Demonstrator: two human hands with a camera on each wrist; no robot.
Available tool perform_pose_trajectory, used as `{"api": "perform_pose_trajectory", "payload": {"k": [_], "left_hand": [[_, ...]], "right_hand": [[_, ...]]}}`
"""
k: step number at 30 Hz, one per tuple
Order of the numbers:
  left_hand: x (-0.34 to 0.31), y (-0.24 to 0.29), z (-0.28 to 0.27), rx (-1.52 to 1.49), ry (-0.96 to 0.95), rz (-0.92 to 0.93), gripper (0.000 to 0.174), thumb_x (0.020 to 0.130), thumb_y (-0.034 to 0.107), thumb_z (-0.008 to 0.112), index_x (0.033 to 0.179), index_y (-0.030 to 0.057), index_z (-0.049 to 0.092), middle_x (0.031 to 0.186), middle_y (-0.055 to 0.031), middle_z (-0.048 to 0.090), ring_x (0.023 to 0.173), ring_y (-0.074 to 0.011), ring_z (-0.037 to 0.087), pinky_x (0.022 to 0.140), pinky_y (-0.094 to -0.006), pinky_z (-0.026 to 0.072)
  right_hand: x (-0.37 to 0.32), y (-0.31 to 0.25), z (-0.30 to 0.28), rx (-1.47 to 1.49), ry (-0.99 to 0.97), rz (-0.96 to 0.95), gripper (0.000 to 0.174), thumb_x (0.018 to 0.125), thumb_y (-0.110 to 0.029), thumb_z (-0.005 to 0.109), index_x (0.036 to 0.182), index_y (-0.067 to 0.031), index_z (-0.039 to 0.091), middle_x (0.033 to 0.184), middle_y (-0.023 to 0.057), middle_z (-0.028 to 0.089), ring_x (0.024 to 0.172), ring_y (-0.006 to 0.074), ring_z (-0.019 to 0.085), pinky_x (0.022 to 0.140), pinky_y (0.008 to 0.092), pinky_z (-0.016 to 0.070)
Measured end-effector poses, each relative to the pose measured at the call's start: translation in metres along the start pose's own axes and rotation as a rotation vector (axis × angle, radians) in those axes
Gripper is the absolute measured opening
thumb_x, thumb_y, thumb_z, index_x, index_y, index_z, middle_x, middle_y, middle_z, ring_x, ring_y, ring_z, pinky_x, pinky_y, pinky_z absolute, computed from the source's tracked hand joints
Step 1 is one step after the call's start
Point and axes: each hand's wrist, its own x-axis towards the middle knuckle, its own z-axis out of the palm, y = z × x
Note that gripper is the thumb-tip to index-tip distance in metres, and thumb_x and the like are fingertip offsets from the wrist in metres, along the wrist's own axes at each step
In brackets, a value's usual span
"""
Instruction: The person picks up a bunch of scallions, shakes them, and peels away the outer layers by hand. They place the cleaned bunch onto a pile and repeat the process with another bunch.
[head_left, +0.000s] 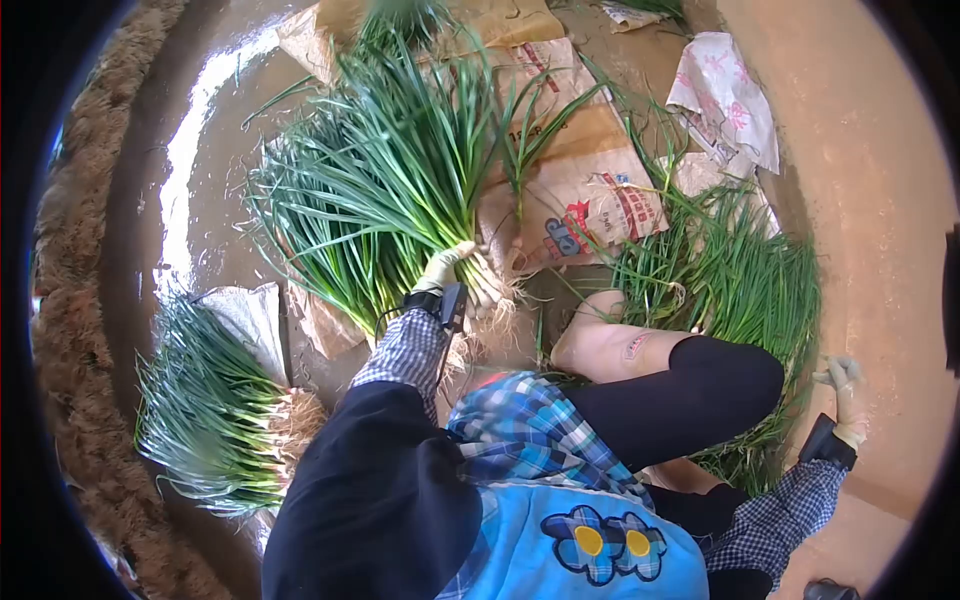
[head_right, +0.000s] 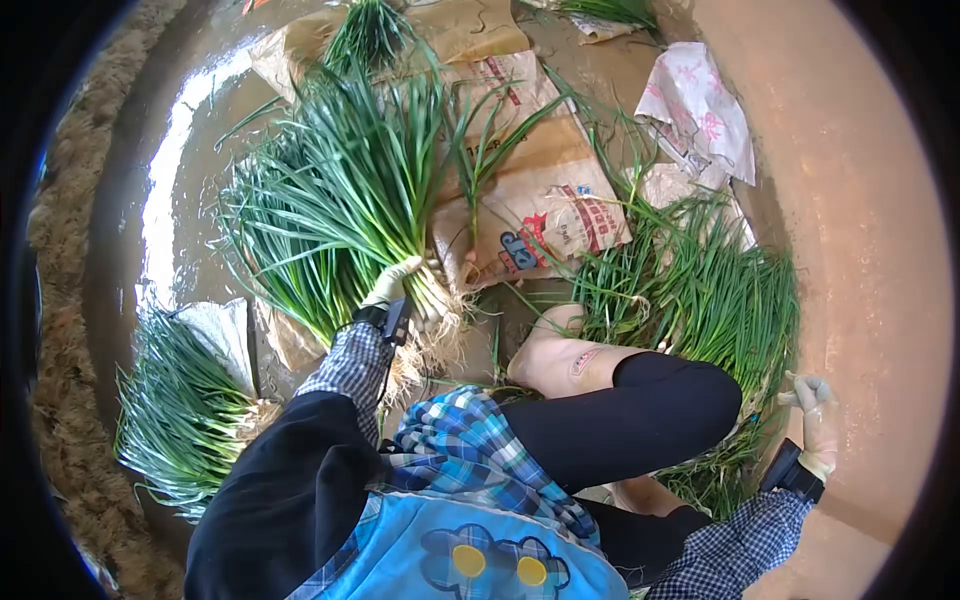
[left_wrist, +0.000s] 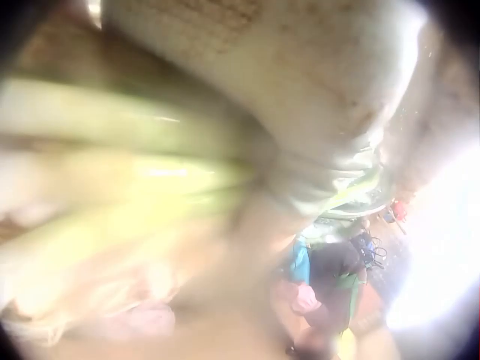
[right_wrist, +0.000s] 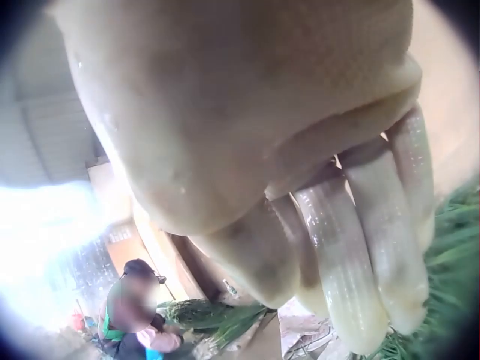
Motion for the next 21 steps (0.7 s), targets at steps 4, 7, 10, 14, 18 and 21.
{"api": "perform_pose_trajectory", "payload": {"k": [4,7,10,14,18,21], "left_hand": [[0.039,-0.032,-0.03,0.227,0.157,-0.075,0.019,0.086,0.017,0.059,0.096,0.0006,0.059,0.09,-0.0157,0.066,0.075,-0.0289,0.064,0.068,-0.0391,0.0538],[-0.004,-0.008,0.009,0.565,0.354,0.002,0.032,0.084,0.021,0.064,0.105,-0.0021,0.061,0.09,-0.0126,0.066,0.075,-0.0234,0.064,0.061,-0.0348,0.0533],[-0.073,0.018,0.002,1.185,0.383,-0.084,0.05,0.084,0.033,0.064,0.114,-0.0045,0.052,0.099,-0.0182,0.062,0.086,-0.0261,0.061,0.078,-0.0327,0.0509],[-0.214,0.036,0.03,2.096,0.131,-0.787,0.063,0.083,0.038,0.06,0.127,-0.0029,0.043,0.127,-0.0219,0.048,0.115,-0.0313,0.049,0.095,-0.0381,0.0411],[-0.274,0.049,0.042,1.993,0.012,-0.527,0.048,0.086,0.027,0.057,0.123,-0.0024,0.048,0.111,-0.0177,0.054,0.098,-0.025,0.054,0.084,-0.0336,0.0449],[-0.271,0.076,0.097,1.731,-0.053,0.027,0.038,0.087,0.019,0.055,0.119,-0.0021,0.053,0.098,-0.0146,0.059,0.086,-0.0203,0.058,0.076,-0.0303,0.0478]], "right_hand": [[-0.005,0.004,-0.008,-0.109,-0.025,-0.005,0.028,0.086,-0.023,0.059,0.098,0.0015,0.058,0.091,0.0124,0.067,0.077,0.0167,0.065,0.084,0.0297,0.0435],[-0.021,0.026,-0.028,-0.011,0.009,-0.008,0.028,0.086,-0.024,0.058,0.101,-0.0004,0.058,0.091,0.0099,0.065,0.078,0.0169,0.065,0.083,0.0296,0.0433],[-0.033,0.062,-0.06,-0.028,0.114,0.035,0.027,0.087,-0.024,0.057,0.102,-0.0024,0.058,0.088,0.0076,0.062,0.077,0.0168,0.064,0.082,0.0295,0.0433],[-0.045,0.1,-0.091,0.02,0.148,0.031,0.029,0.087,-0.026,0.057,0.104,-0.0036,0.057,0.085,0.0068,0.06,0.083,0.0159,0.061,0.083,0.03,0.0423],[-0.088,0.111,-0.109,-0.034,0.283,-0.051,0.031,0.086,-0.027,0.057,0.106,-0.003,0.057,0.088,0.0085,0.062,0.09,0.0156,0.059,0.085,0.0318,0.0412],[-0.129,0.109,-0.135,-0.372,0.389,-0.187,0.032,0.086,-0.027,0.057,0.103,-0.0004,0.06,0.089,0.0123,0.064,0.088,0.017,0.06,0.084,0.0312,0.0421]]}}
